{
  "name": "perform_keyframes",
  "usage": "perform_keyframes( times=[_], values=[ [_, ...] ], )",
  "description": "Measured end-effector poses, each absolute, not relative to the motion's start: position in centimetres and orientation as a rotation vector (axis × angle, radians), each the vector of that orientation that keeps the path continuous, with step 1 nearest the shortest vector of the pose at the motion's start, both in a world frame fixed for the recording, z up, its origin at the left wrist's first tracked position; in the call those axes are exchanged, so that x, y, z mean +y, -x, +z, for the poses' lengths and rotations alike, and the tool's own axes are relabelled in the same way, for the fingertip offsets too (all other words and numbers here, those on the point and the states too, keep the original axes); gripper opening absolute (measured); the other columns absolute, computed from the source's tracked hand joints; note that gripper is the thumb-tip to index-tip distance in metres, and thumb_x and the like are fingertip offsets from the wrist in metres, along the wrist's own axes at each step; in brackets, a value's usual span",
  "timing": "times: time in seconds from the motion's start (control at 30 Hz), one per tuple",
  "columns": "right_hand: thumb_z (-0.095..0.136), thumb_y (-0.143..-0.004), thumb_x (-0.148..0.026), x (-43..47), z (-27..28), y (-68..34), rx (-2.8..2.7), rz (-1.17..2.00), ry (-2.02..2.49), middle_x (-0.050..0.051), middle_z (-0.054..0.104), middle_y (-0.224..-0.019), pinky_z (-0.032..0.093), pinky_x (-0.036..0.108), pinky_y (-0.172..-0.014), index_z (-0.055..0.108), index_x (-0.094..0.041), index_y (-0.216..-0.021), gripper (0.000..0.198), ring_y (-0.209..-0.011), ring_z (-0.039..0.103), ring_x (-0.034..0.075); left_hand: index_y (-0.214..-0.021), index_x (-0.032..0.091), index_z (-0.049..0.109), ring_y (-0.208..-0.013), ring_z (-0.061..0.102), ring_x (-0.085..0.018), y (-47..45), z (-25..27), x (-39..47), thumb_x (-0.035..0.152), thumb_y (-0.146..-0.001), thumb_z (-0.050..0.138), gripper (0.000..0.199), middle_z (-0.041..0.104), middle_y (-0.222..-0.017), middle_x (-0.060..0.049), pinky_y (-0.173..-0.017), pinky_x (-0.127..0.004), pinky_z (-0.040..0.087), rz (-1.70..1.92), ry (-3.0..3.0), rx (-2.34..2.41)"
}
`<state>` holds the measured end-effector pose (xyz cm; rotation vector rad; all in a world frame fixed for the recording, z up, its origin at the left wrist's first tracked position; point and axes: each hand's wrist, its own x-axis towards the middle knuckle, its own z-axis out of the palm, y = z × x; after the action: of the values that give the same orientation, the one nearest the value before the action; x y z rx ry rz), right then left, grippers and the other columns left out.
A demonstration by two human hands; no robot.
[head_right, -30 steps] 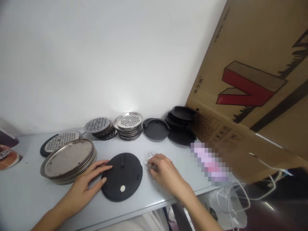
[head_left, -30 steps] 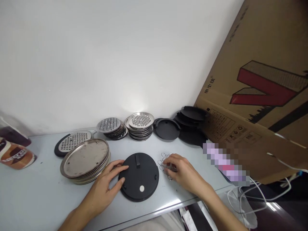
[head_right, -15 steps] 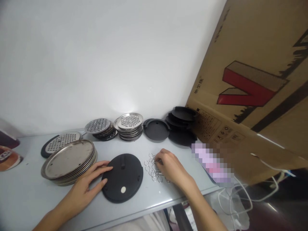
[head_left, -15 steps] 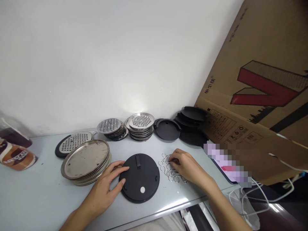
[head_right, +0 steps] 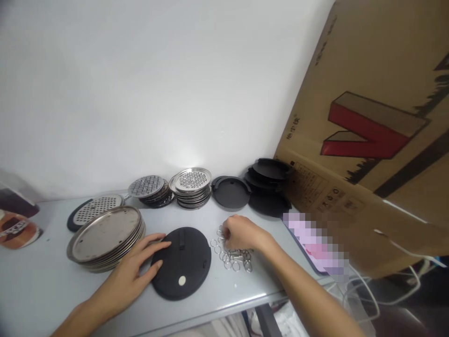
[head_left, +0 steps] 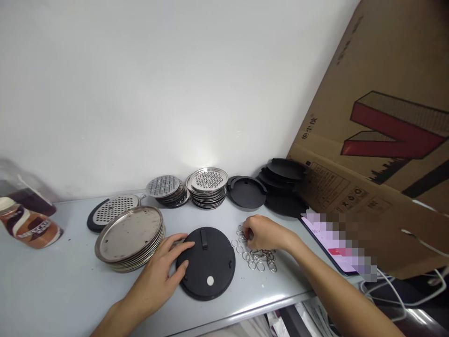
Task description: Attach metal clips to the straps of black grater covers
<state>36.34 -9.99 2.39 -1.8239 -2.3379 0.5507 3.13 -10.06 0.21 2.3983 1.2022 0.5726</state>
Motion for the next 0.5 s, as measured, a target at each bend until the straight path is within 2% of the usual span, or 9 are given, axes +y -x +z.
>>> perform_keyframes(
  times=[0.1, 0.27, 0.4, 0.5],
  values=[
    [0.067, -0.058, -0.015, -10.5, 2.3, -36.5, -2.315, 0.551, 1.805, 0.002, 0.067, -0.064, 0.035, 0.024, -0.052, 0.072, -0.020, -0.068, 0.012, -0.059, 0.058, 0.016, -0.129, 0.032, 0.060, -0.130, 0.049, -0.026, -4.2, 0.9, -10.0, 0.021, -0.093, 0.047, 0.039, 0.051, -0.140, -0.007, -0.109, -0.049, 0.042, 0.578, -2.432, 1.152],
    [0.063, -0.061, -0.010, -11.0, 2.1, -36.5, -2.280, 0.546, 1.768, 0.002, 0.069, -0.067, 0.038, 0.024, -0.056, 0.070, -0.019, -0.066, 0.013, -0.061, 0.059, 0.016, -0.125, 0.026, 0.063, -0.121, 0.053, -0.024, -7.8, 3.0, -9.4, 0.016, -0.091, 0.048, 0.038, 0.060, -0.129, -0.008, -0.107, -0.045, 0.044, 0.600, -2.504, 0.941],
    [0.057, -0.070, -0.009, -10.8, 2.2, -37.2, -2.195, 0.493, 1.735, 0.003, 0.072, -0.076, 0.042, 0.023, -0.064, 0.072, -0.019, -0.078, 0.020, -0.070, 0.063, 0.017, -0.112, 0.022, 0.070, -0.110, 0.058, -0.026, -11.4, 4.0, -7.9, 0.018, -0.088, 0.053, 0.030, 0.068, -0.112, -0.008, -0.100, -0.043, 0.047, 0.462, -2.576, 0.910],
    [0.056, -0.071, -0.008, -9.9, 2.1, -37.6, -2.132, 0.440, 1.746, 0.005, 0.073, -0.081, 0.043, 0.024, -0.067, 0.073, -0.017, -0.086, 0.024, -0.072, 0.064, 0.018, -0.096, 0.021, 0.076, -0.102, 0.063, -0.027, -14.0, 4.0, -6.4, 0.019, -0.086, 0.057, 0.022, 0.072, -0.102, -0.009, -0.095, -0.042, 0.047, 0.299, -2.571, 0.994]
  ],
)
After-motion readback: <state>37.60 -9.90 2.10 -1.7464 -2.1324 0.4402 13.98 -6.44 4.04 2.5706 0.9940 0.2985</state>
